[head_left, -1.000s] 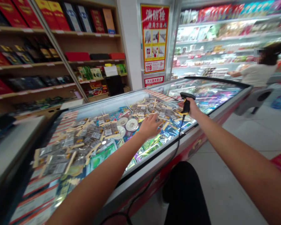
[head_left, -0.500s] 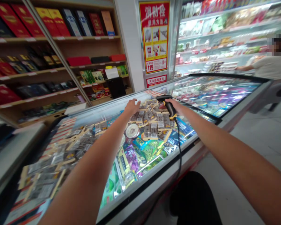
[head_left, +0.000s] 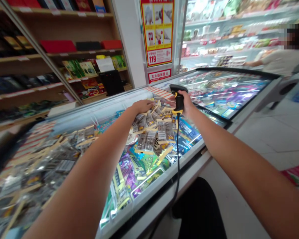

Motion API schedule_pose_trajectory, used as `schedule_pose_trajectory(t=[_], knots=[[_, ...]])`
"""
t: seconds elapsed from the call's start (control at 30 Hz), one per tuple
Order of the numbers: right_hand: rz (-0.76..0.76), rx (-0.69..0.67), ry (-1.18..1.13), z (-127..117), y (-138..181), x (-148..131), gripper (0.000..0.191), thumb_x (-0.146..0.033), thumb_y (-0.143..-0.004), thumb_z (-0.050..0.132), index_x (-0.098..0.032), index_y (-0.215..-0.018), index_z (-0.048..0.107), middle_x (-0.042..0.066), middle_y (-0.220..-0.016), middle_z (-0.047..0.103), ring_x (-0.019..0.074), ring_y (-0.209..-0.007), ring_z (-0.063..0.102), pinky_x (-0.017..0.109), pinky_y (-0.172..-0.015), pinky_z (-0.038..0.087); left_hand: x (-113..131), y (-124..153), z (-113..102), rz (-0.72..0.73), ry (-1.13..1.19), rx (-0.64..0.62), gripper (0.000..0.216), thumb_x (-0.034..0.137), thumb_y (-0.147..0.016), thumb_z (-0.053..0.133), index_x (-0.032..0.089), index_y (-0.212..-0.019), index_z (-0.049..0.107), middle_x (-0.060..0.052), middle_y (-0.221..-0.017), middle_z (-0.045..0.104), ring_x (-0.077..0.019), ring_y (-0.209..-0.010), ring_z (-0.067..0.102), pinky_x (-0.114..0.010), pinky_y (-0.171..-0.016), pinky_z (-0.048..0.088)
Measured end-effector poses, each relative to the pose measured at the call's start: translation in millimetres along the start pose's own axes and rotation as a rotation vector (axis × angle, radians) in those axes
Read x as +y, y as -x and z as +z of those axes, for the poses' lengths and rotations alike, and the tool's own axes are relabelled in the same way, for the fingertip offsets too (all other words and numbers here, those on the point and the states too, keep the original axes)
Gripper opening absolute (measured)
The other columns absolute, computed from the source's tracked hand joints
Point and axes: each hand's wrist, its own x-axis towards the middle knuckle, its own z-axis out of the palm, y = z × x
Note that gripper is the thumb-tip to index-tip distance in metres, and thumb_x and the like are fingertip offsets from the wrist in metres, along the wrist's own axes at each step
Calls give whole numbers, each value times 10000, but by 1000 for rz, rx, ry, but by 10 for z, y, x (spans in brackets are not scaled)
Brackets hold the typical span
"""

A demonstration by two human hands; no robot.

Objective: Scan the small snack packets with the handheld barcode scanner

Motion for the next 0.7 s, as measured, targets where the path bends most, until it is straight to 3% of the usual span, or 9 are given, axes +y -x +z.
schedule_pose_trajectory(t=[0.2,0.37,0.47,0.7], knots=[[19,-53,-169,-137,-78,-60,287,-486,-948,512,-229,-845,588,-22,-530,534,135,-464,521,265,-491,495,125,473,9,-38,-75,57,618,596,-1016,312,316,-1525,524,-20,-1592,521,-296,-1435,499,-451,-1162,408],[31,-96,-255,-233,44,-128,220,-439,-931,518,-237,-855,555,-51,-524,463,107,-446,448,251,-549,540,247,815,16,-56,-147,78,601,594,-1028,291,326,-1512,529,-8,-1579,536,-277,-1395,539,-435,-1114,449],[-15,-56,-265,-268,137,-144,216,-447,-919,541,-248,-836,544,-51,-524,451,112,-449,437,268,-573,564,302,951,5,-76,-153,78,606,609,-1024,303,325,-1507,537,-30,-1563,552,-296,-1376,554,-444,-1099,455],[-52,-4,-312,-271,242,-121,256,-414,-943,472,-245,-755,509,-53,-502,426,100,-421,418,248,-559,553,513,1233,68,-165,-146,130,605,595,-1023,310,301,-1487,564,-116,-1496,593,-384,-1334,578,-583,-1069,452]])
